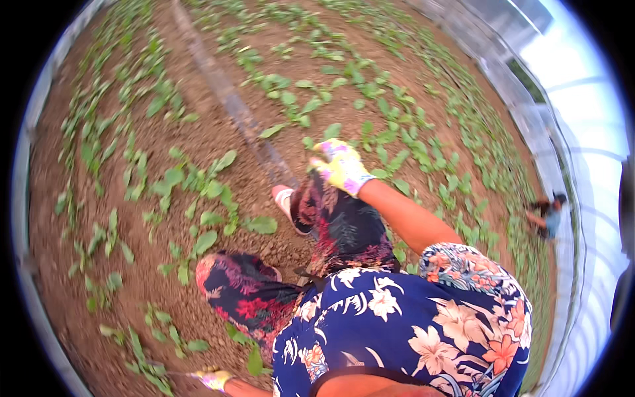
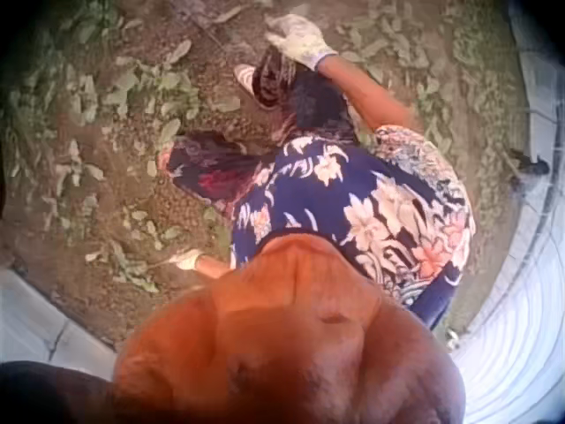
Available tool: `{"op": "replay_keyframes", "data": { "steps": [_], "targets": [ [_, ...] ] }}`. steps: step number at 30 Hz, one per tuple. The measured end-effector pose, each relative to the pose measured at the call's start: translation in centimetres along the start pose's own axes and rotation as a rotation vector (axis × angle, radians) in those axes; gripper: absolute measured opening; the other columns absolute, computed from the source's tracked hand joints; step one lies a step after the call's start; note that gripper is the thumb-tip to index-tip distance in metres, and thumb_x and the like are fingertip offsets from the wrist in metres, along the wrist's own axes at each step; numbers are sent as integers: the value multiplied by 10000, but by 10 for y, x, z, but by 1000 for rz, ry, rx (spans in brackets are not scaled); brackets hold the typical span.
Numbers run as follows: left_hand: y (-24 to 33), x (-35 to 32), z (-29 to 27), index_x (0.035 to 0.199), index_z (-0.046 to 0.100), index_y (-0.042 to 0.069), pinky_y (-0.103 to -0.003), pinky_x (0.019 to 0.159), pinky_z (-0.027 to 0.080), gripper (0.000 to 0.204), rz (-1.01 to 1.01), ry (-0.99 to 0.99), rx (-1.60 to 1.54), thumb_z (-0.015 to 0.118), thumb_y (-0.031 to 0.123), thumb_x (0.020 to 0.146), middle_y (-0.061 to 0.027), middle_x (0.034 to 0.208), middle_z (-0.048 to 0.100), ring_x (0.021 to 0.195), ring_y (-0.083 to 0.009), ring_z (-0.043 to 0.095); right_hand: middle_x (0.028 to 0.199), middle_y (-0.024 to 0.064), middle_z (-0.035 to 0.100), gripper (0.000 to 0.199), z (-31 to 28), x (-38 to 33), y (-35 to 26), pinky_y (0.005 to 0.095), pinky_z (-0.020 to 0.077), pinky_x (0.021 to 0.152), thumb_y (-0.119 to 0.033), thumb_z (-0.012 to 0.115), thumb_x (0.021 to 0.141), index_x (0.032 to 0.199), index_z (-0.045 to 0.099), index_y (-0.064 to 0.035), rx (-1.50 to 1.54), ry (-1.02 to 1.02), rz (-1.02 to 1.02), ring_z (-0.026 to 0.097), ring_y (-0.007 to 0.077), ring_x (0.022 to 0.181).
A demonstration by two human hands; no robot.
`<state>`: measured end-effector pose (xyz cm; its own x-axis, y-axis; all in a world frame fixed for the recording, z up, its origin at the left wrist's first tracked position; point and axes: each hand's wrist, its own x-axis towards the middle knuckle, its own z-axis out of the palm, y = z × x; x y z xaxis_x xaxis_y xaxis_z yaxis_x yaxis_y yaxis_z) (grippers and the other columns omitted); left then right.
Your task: The person kneels in a greenhouse and removes weeds from around small plants using a small hand tool. They move along the row, pulling weeds and placing them on a green cloth on the ground.
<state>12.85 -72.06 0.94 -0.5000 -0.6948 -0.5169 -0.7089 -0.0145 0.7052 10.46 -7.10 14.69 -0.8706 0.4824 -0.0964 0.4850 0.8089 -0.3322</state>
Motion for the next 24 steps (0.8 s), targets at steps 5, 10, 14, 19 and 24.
{"op": "replay_keyframes", "data": {
  "steps": [5, 10, 14, 19, 24],
  "targets": [
    [133, -138, 270, 1328, 431, 117, -298, 690, 479, 393, 394, -537, -24, 385, 258, 964, -22, 786, 500, 664, -144, 479, 1027, 187, 586, 378, -122, 47, 119, 454, 445, 835, -367, 552, 835, 1021, 622, -46, 89, 169, 71, 560, 352, 990],
    [169, -247, 397, 1318, 441, 105, -292, 689, 475, 386, 520, -898, -89, 422, 234, 954, -30, 812, 512, 679, -143, 487, 988, 171, 595, 367, -125, 10, 174, 466, 459, 802, -355, 539, 858, 1004, 619, -28, 120, 161, 113, 580, 361, 948],
    [199, -302, 453, 1310, 450, 95, -286, 689, 472, 382, 534, -1092, -204, 451, 215, 947, -37, 833, 522, 692, -143, 493, 1003, 170, 593, 402, -139, 7, 197, 457, 457, 822, -377, 522, 867, 1036, 618, -25, 152, 107, 132, 580, 358, 955],
    [206, -347, 502, 1299, 461, 82, -279, 688, 469, 379, 438, -1349, -347, 487, 191, 938, -46, 858, 534, 707, -142, 501, 1011, 159, 590, 406, -119, -4, 233, 456, 458, 825, -391, 504, 877, 1035, 621, -36, 115, 149, 129, 579, 348, 959],
    [192, -362, 537, 1289, 472, 69, -273, 687, 465, 377, 235, -1666, -506, 523, 167, 928, -54, 884, 546, 723, -142, 510, 988, 163, 597, 396, -108, -12, 249, 455, 462, 814, -389, 512, 871, 1019, 626, -40, 127, 170, 158, 583, 351, 948]
  ]
}}
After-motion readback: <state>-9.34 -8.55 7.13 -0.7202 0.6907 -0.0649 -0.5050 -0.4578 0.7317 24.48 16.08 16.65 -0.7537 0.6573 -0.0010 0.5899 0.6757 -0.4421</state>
